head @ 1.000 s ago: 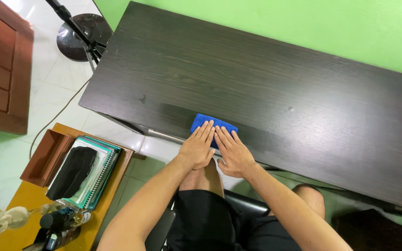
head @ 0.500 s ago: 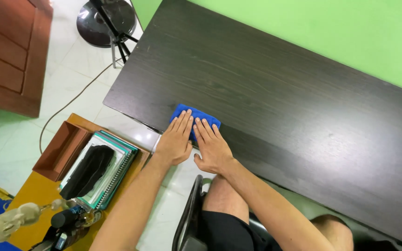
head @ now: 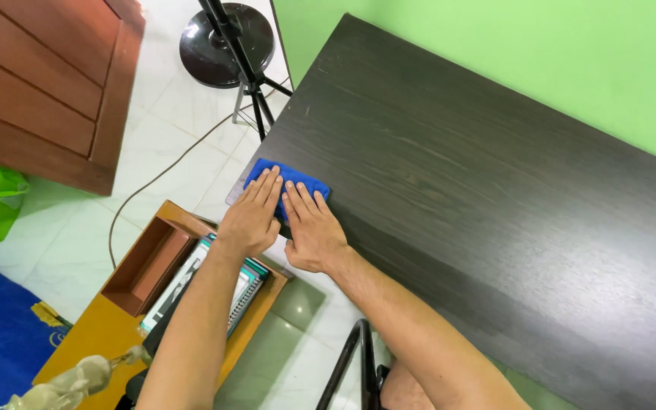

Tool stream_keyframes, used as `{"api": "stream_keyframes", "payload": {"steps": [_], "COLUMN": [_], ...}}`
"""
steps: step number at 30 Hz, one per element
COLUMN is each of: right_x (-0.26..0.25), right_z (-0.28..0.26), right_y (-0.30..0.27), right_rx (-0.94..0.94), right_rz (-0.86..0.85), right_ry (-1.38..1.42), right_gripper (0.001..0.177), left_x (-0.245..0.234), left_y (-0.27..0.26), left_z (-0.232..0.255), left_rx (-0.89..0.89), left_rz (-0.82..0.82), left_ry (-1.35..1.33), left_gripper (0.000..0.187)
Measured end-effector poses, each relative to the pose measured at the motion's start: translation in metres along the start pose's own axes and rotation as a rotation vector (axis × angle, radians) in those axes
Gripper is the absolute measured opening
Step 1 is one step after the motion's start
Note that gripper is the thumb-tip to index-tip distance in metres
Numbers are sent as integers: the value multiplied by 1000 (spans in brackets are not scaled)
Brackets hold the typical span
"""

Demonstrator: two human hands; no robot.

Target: The person wipes a dark wooden table with a blue cloth, moving back and forth across the surface. After cleaning, the person places a decorative owl figurine and a bouquet of artificial flowers on the table.

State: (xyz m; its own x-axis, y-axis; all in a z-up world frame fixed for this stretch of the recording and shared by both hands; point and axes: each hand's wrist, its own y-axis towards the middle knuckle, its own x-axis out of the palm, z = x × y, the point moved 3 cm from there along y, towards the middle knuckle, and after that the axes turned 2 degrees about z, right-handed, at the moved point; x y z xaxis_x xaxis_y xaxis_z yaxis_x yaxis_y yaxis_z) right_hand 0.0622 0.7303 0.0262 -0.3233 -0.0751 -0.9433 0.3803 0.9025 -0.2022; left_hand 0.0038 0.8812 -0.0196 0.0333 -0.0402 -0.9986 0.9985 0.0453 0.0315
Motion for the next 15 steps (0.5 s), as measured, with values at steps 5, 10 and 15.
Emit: {"api": "stream_keyframes", "payload": {"steps": [5, 10, 15], "right_x": [-1, 1, 3], "right_z": [-12, -6, 0], "right_y": [45, 42, 12], "right_rx": [-15, -31, -39], "right_rz": [14, 19, 18], "right_ry": [22, 17, -8], "right_gripper": [87, 81, 81], "left_x": [-13, -15, -17], "left_y": [8, 10, 9], "left_z": [-37, -32, -2], "left_rx": [-84, -136, -150], "left_rz": [-142, -198, -276], "left_ry": [-3, 9, 76], "left_gripper": [87, 88, 88]}}
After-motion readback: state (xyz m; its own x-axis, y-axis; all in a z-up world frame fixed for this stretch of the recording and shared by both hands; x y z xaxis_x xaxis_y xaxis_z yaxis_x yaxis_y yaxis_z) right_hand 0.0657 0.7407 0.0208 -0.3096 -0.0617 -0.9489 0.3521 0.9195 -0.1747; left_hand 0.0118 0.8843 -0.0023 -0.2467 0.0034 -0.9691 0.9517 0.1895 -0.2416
